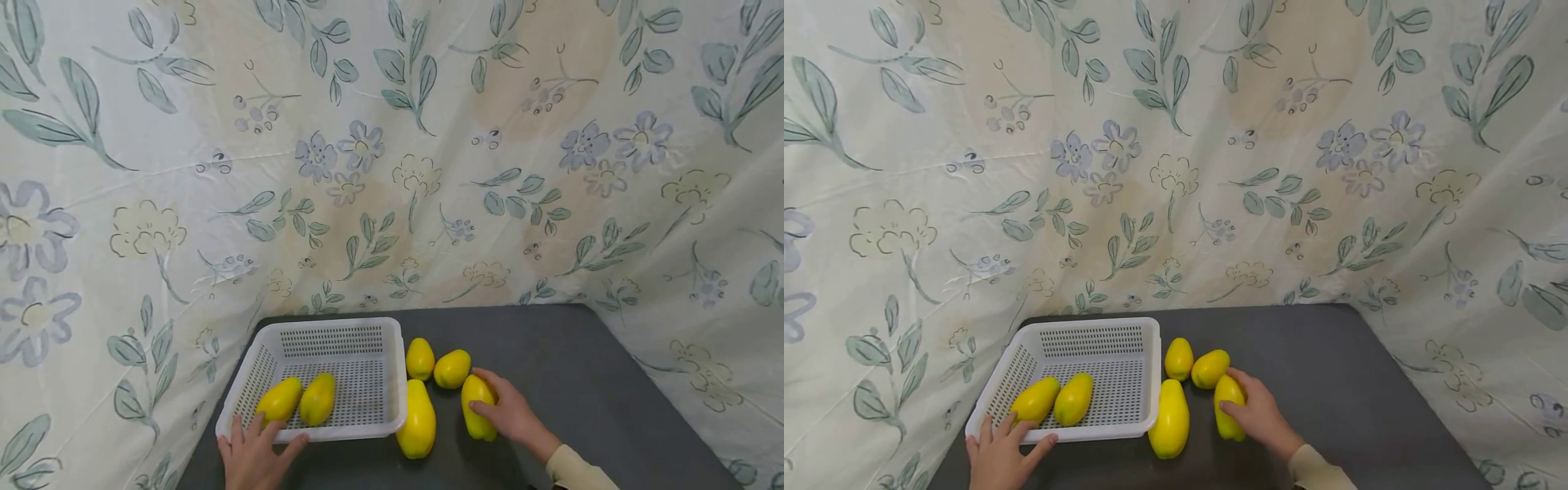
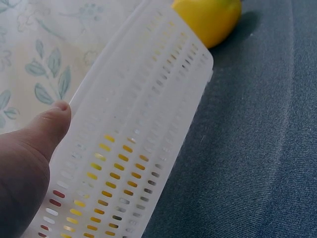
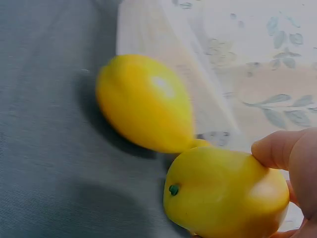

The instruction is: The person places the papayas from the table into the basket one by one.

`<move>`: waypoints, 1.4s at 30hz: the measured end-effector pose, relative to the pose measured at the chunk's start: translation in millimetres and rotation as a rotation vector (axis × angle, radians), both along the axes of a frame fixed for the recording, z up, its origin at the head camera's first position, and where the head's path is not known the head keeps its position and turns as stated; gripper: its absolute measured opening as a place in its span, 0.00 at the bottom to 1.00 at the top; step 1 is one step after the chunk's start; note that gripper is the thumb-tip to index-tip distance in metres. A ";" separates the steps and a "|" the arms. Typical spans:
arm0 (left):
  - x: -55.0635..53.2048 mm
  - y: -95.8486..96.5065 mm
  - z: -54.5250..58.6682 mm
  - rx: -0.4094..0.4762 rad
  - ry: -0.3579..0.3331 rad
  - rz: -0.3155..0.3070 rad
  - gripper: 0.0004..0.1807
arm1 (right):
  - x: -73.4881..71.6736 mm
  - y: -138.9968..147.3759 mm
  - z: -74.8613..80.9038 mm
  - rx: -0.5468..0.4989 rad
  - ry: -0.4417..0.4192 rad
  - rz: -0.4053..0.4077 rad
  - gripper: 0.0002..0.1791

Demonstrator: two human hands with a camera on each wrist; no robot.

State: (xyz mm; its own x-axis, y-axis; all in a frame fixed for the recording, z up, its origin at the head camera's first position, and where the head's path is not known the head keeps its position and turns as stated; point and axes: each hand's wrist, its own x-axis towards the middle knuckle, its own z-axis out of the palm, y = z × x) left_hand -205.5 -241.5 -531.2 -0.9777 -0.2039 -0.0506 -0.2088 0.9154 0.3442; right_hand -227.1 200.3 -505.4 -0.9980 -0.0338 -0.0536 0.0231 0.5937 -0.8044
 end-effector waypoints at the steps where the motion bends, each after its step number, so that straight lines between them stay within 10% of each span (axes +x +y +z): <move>1: 0.1 0.1 -0.2 -0.002 0.003 0.001 0.56 | -1.0 1.9 5.3 -0.003 0.002 -0.003 0.36; 8: 0.2 -0.5 -0.5 -0.004 0.007 -0.003 0.56 | -1.2 10.5 29.8 -0.032 0.026 0.017 0.36; 29: -0.4 -3.0 0.0 0.022 -0.015 -0.014 0.57 | -4.4 8.4 35.3 -0.021 0.049 0.036 0.36; 42: -1.1 -0.6 -2.4 -0.001 0.003 -0.008 0.58 | -12.7 -50.0 42.9 -0.014 0.157 0.080 0.35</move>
State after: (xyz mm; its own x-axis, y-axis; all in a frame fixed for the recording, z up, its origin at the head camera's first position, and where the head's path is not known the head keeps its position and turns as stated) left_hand -206.5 -242.1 -533.6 -0.9794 -0.1962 -0.0470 -0.2003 0.9174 0.3438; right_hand -239.8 150.2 -462.6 -0.9882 -0.1132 0.1037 -0.1503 0.5774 -0.8025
